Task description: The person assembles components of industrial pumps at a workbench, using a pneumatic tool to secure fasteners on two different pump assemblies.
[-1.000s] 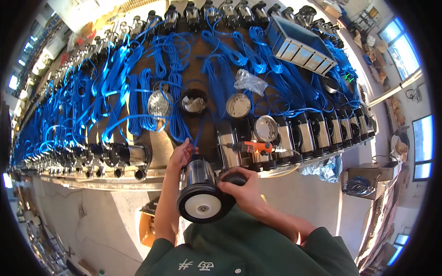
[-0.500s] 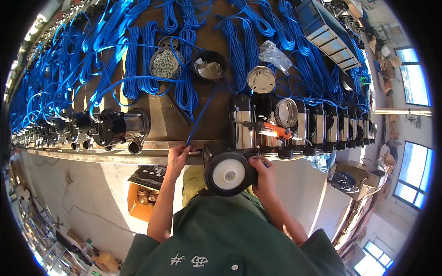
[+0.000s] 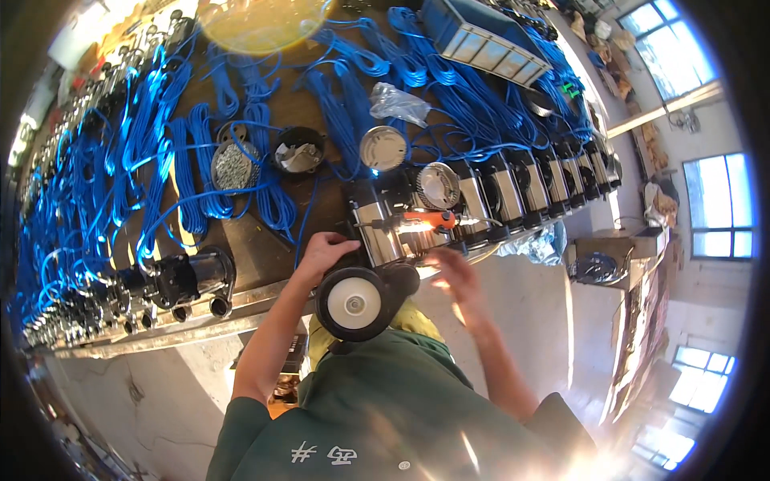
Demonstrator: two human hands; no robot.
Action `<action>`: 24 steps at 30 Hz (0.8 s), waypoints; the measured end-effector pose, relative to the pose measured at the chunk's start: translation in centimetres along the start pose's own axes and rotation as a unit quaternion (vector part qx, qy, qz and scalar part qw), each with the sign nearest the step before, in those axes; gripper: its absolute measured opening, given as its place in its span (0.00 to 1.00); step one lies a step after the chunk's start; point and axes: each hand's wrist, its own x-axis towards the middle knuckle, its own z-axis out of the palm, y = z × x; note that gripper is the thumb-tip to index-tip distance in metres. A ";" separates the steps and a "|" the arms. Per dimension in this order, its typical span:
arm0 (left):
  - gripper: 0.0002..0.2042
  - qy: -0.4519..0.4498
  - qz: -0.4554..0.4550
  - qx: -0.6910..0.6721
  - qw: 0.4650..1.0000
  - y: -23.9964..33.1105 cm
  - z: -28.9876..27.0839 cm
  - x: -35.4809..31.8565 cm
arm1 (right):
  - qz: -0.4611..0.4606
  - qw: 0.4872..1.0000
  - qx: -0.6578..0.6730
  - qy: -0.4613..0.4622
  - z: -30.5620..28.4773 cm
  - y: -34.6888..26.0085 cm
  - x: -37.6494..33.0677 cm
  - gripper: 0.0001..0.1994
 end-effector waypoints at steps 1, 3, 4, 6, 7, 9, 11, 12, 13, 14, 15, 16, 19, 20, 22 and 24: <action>0.21 0.003 -0.009 -0.020 1.000 0.2 -0.4 -0.4 | 0.030 0.994 0.087 0.057 -3.0 0.3 -0.2 0.23; 0.17 0.040 -0.019 -0.109 0.993 1.2 -1.1 -1.5 | -0.024 0.906 -0.361 0.221 -5.7 -1.0 -2.0 0.23; 0.16 0.059 -0.027 -0.153 0.986 1.3 -1.6 -2.3 | -0.064 0.823 -0.484 0.291 -7.6 0.1 -2.3 0.23; 0.20 -0.001 0.011 -0.353 0.935 0.7 -3.0 -4.1 | -0.030 0.894 -0.282 0.346 -10.0 2.0 -2.5 0.22; 0.22 -0.038 0.034 -0.436 0.899 1.8 -3.3 -5.5 | -0.127 0.857 -0.374 0.330 -9.4 3.2 -2.5 0.21; 0.30 -0.087 0.067 -0.516 0.850 3.6 -3.5 -8.3 | -0.159 0.919 -0.292 0.213 -2.9 0.6 -2.6 0.25; 0.30 -0.056 0.112 -0.446 0.886 5.1 -2.0 -10.1 | -0.236 0.922 -0.288 0.106 0.9 -0.8 -0.8 0.29; 0.30 -0.038 0.135 -0.416 0.898 5.7 -0.9 -11.0 | -0.232 0.920 -0.302 0.089 1.9 -1.2 0.3 0.31; 0.31 -0.041 0.140 -0.402 0.904 6.3 0.1 -11.7 | -0.212 0.916 -0.325 0.099 2.3 0.5 1.6 0.34; 0.31 -0.030 0.152 -0.380 0.912 6.4 1.0 -11.7 | -0.230 0.910 -0.331 0.097 2.6 3.3 2.6 0.36; 0.31 -0.018 0.167 -0.358 0.919 6.2 1.6 -11.5 | -0.212 0.916 -0.329 0.091 2.9 3.6 2.8 0.36; 0.32 -0.007 0.181 -0.336 0.924 6.2 2.0 -11.5 | -0.194 0.921 -0.326 0.086 3.1 3.8 2.8 0.36; 0.33 -0.014 0.172 -0.355 0.919 6.6 2.7 -12.2 | -0.041 0.981 -0.186 0.033 1.6 3.3 3.2 0.37; 0.33 -0.012 0.173 -0.356 0.918 6.8 3.0 -12.4 | 0.037 0.994 -0.102 0.002 1.1 3.1 3.8 0.37; 0.31 0.020 0.194 -0.294 0.936 6.6 3.6 -13.4 | 0.032 0.999 -0.029 -0.021 0.3 3.5 4.7 0.27; 0.29 0.047 0.223 -0.165 0.960 7.4 4.3 -14.6 | 0.054 0.997 -0.054 -0.027 -0.2 3.3 4.3 0.23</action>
